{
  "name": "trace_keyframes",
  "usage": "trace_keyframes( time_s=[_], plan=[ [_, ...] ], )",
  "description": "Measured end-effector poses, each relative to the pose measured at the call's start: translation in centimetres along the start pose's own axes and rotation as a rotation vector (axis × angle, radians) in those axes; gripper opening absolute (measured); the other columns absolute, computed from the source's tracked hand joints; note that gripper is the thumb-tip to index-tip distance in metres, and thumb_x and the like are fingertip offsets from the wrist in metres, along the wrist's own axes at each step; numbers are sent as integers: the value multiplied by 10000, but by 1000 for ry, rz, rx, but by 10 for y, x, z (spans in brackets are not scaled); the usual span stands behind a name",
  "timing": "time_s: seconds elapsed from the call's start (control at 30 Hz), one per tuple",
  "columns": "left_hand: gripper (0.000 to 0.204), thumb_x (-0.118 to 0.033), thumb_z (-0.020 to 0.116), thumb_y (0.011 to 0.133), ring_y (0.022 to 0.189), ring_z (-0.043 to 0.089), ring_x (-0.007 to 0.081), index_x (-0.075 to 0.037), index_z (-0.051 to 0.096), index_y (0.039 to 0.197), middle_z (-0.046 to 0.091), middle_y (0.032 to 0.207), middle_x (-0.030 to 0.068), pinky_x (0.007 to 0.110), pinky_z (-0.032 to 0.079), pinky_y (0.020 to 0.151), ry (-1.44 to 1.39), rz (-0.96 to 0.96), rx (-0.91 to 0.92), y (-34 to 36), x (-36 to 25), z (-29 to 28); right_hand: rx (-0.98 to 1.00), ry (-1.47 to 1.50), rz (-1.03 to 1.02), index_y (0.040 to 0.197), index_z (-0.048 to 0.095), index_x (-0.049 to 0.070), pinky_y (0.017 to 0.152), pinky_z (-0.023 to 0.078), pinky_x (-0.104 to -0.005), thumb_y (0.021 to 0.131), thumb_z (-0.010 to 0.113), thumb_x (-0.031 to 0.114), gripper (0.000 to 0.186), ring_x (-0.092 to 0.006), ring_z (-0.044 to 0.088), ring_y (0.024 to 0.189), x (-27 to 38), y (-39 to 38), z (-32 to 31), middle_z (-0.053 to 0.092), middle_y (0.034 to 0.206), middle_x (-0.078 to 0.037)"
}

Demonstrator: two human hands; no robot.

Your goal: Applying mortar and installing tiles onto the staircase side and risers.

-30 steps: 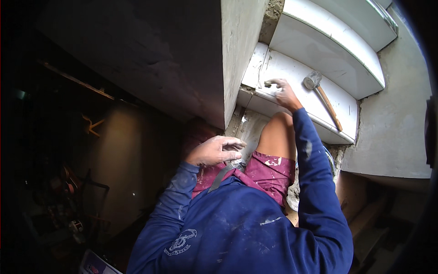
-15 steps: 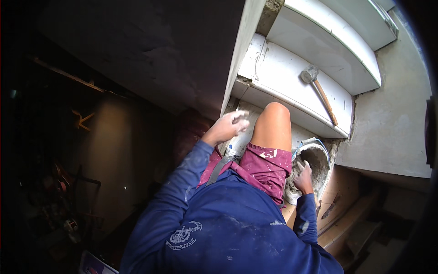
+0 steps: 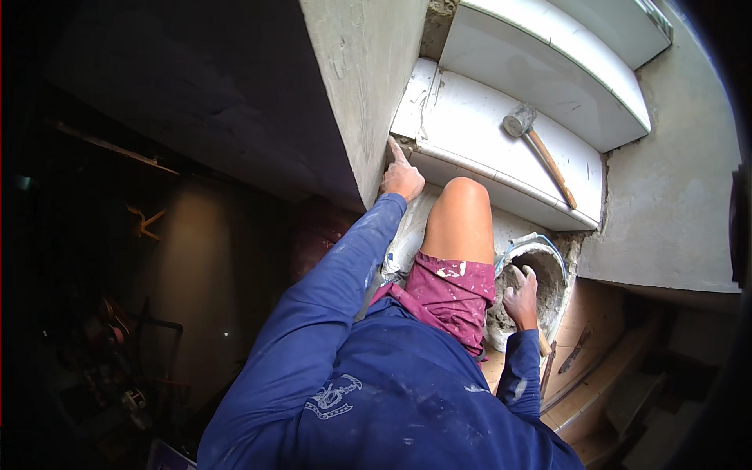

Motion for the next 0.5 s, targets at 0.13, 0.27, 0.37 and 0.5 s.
trace_keyframes(
  time_s=[0.13, 0.27, 0.37, 0.5],
  plan=[
    [954, -126, 501, 809, 1014, 619, 391, -74, -195, 1459, 610, 1090, 291, 491, 448, 928, -80, -43, 82, -5, -6, 5, 26, 82, 78, 1207, 567, -45, 1070, 318, -403, 710, 521, 39, 506, -392, 388, 1249, -13, -9, 5, 409, 1336, -243],
    [977, -90, 493, 779, 976, 629, 410, -60, -218, 1447, 618, 1048, 309, 496, 454, 919, -89, -15, 151, -13, -14, 5, 34, 113, 149, 1196, 571, -55, 1071, 318, -399, 716, 528, 52, 494, -387, 390, 1247, -17, -9, 5, 404, 1341, -235],
    [973, -87, 499, 774, 964, 633, 412, -61, -193, 1457, 628, 1016, 306, 489, 464, 908, -39, 5, 134, -12, -14, 9, 59, 82, 93, 1197, 574, -51, 1073, 316, -395, 719, 532, 58, 491, -382, 391, 1248, -11, 0, 6, 401, 1344, -230],
    [867, -162, 473, 824, 887, 633, 435, -69, -78, 1487, 633, 959, 310, 513, 473, 862, 33, 79, 97, -15, -11, 6, 69, 91, 95, 1199, 575, -45, 1076, 313, -393, 722, 531, 60, 490, -376, 386, 1255, -10, 2, 6, 399, 1350, -223]
  ],
)
Point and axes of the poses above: each hand's wrist, its own y-axis towards the middle knuckle, its own z-axis out of the palm, x = y × z, the point moved 5 cm from there along y, towards the middle knuckle
